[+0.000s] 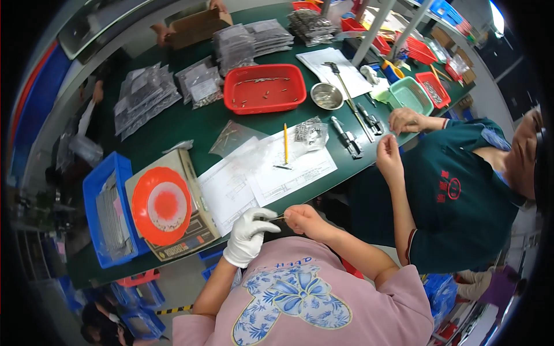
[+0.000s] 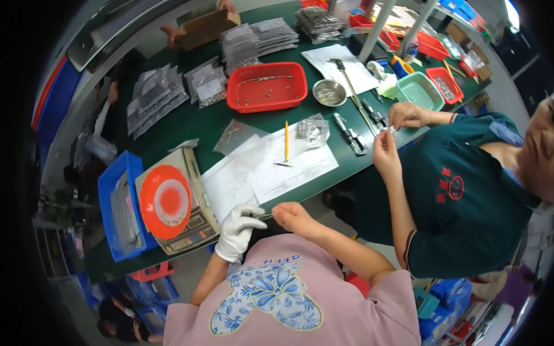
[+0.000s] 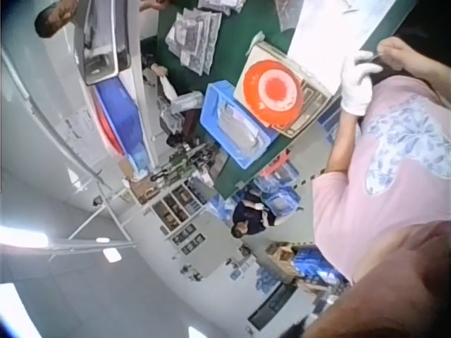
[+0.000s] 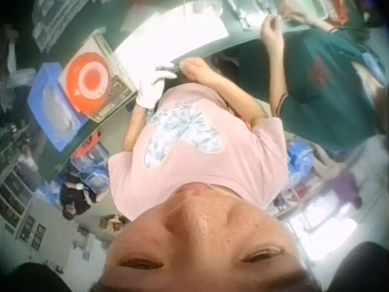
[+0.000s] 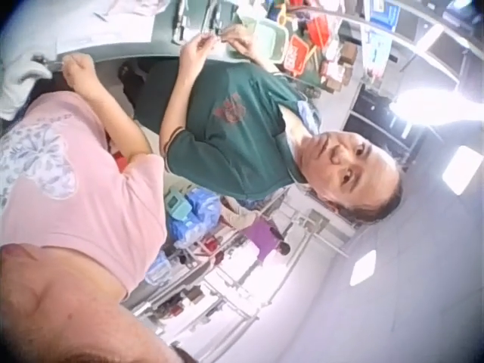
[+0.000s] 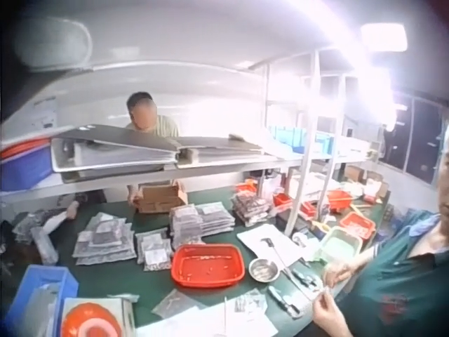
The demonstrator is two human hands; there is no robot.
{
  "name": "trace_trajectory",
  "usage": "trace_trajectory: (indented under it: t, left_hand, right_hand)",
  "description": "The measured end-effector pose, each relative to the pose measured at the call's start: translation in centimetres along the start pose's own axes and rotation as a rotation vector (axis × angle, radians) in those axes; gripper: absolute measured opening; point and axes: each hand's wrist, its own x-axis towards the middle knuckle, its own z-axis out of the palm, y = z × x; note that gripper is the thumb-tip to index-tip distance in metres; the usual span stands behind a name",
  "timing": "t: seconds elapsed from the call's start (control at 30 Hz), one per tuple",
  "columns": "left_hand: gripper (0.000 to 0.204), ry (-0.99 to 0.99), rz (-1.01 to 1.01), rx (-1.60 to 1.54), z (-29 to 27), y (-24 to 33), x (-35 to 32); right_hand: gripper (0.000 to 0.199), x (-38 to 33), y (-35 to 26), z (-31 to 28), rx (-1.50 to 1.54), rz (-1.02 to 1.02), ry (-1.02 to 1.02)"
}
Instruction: Inspecting small metal components at a workbench and recording inventory data on a sheet.
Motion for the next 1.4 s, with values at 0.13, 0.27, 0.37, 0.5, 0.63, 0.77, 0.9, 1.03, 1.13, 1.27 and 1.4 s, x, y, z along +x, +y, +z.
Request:
trace_trajectory:
  t: [0.13, 0.27, 0.37, 0.5, 0.63, 0.77, 0.9, 1.03, 1.13, 1.27, 1.4]
  left_hand:
    - [0.032, 0.134, -0.197, -0.333, 0.5, -0.6, -0.4]
    - [0.042, 0.035, -0.735, -0.820, -0.5, -0.9, -0.5]
    - [0.033, 0.015, -0.633, -0.641, 0.3, -0.7, -0.6]
    - [0.025, 0.069, -0.033, 0.092, 0.3, -2.2, 0.0]
    - [0.038, 0.324, -0.655, -0.550, 0.3, -3.9, 1.6]
    - [0.052, 0.260, -0.901, -0.603, -0.4, -7.5, 2.3]
    - [0.061, 0.397, -0.865, -0.611, -1.8, -8.9, 5.1]
    - [0.062, 0.658, -0.773, -0.387, -6.4, -10.8, 8.0]
    - [0.063, 0.617, -0.714, -0.347, -7.4, -10.5, 8.7]
    - [0.045, 0.026, -1.047, -0.715, -3.2, -8.1, 6.6]
    - [0.036, -0.378, -0.826, -0.791, 1.0, -4.1, 4.3]
  right_hand:
    - [0.030, 0.1, 0.0, 0.0, -0.363, -0.304, 0.141]
    - [0.030, -0.4, -1.1, 0.4, -0.732, -0.446, 0.124]
    - [0.029, 0.1, -0.7, 0.5, -0.638, -0.422, 0.121]
    - [0.029, 0.3, 0.4, -0.1, 0.167, 0.007, 0.022]
    - [0.029, 1.0, 0.2, -0.5, 0.100, -0.109, 0.155]
    - [0.029, 3.6, 0.4, -3.4, -0.008, -0.181, 0.367]
    - [0.029, 2.9, 0.6, -4.1, -0.022, -0.190, 0.398]
    - [0.030, 1.3, 1.7, -3.9, -0.015, -0.190, 0.369]
    - [0.029, 0.6, 2.2, -3.8, 0.030, -0.173, 0.401]
    - [0.029, -0.6, 2.6, -3.8, -0.289, -0.381, 0.447]
    - [0.019, -1.4, 0.4, -2.0, -1.046, -0.635, 0.346]
